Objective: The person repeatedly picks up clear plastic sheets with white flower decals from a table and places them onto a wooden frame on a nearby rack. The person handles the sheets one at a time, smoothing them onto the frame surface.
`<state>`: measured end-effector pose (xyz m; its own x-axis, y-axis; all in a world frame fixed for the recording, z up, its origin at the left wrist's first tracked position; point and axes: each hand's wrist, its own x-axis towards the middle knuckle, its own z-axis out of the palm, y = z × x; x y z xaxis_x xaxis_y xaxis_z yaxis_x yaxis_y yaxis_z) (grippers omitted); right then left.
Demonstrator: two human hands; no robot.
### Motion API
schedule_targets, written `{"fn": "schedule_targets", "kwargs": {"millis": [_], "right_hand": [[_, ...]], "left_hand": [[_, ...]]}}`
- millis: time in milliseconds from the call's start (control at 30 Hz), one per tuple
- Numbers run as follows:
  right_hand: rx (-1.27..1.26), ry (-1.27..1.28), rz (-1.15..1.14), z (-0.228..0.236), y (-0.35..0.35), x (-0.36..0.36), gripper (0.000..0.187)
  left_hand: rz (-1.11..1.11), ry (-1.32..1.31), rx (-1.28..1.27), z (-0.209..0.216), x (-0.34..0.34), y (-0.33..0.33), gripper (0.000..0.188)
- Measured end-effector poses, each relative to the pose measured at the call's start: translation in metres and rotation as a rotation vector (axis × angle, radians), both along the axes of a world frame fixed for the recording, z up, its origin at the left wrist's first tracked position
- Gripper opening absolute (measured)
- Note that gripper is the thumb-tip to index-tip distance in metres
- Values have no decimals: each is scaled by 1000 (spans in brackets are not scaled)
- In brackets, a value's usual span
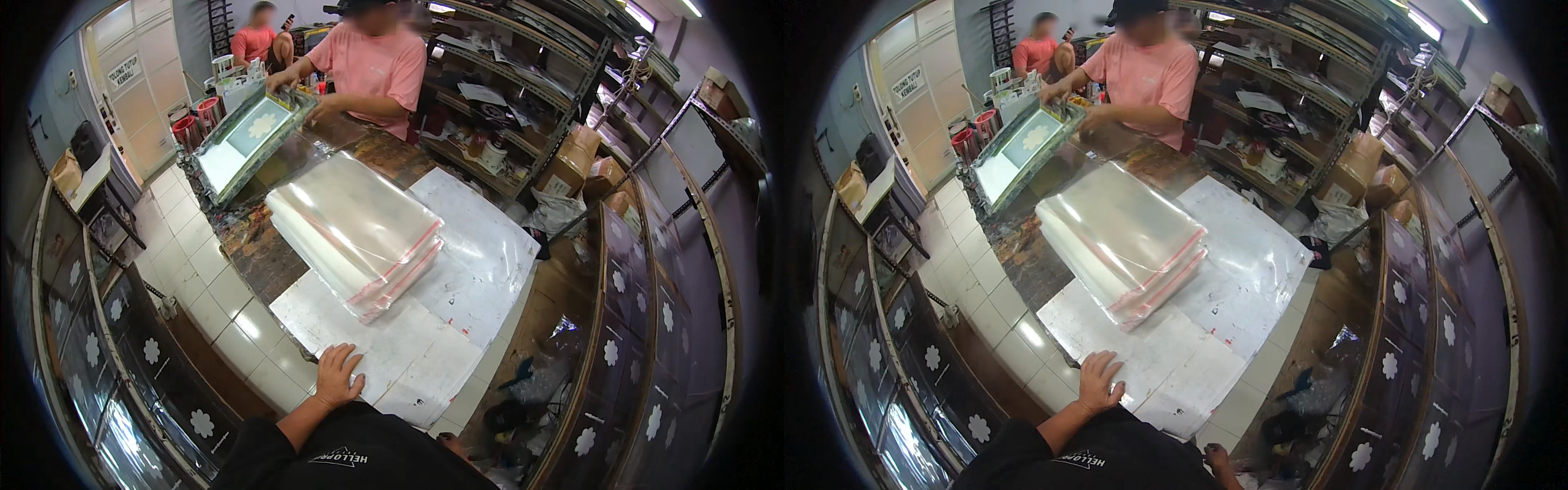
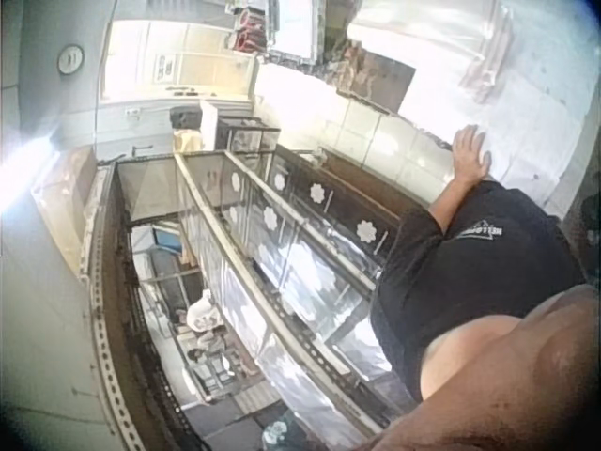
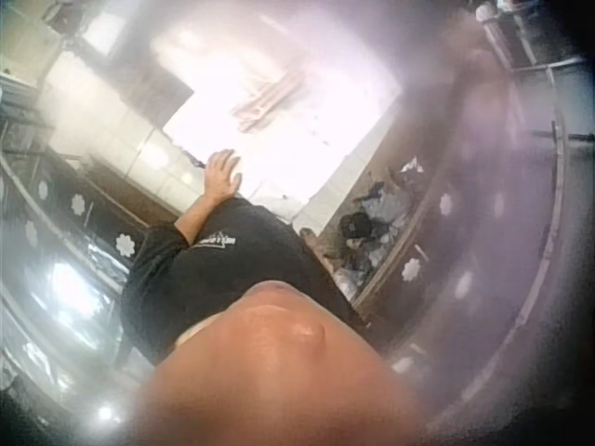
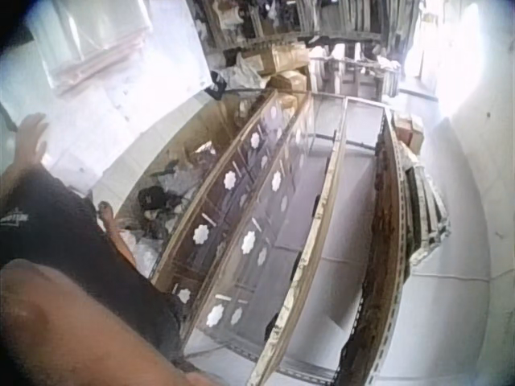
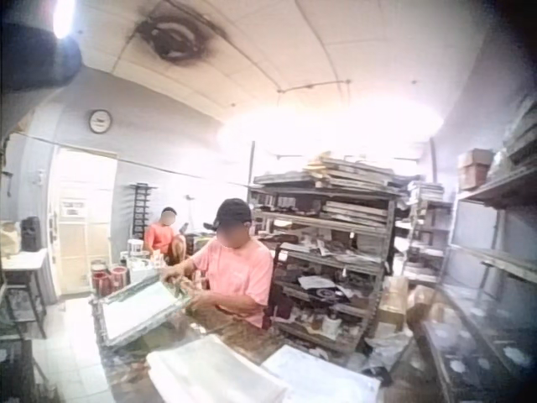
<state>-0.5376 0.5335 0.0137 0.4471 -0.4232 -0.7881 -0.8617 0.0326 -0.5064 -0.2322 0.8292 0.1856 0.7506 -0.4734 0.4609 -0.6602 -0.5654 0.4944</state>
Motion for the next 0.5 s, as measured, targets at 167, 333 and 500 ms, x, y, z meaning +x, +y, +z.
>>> {"fn": "schedule_targets", "kwargs": {"millis": [167,333,500], "right_hand": [[-84,-1,78,-13,5,-10,36],[-86,-49,-20,10,10,8,36],[50,-118,-228,-27,4,-12,38]], "left_hand": [[-14,-13,-4,3,10,-5,47],[-6,-22,5,4,9,-4,47],[-12,-31,-16,1,0,-3,47]]}}
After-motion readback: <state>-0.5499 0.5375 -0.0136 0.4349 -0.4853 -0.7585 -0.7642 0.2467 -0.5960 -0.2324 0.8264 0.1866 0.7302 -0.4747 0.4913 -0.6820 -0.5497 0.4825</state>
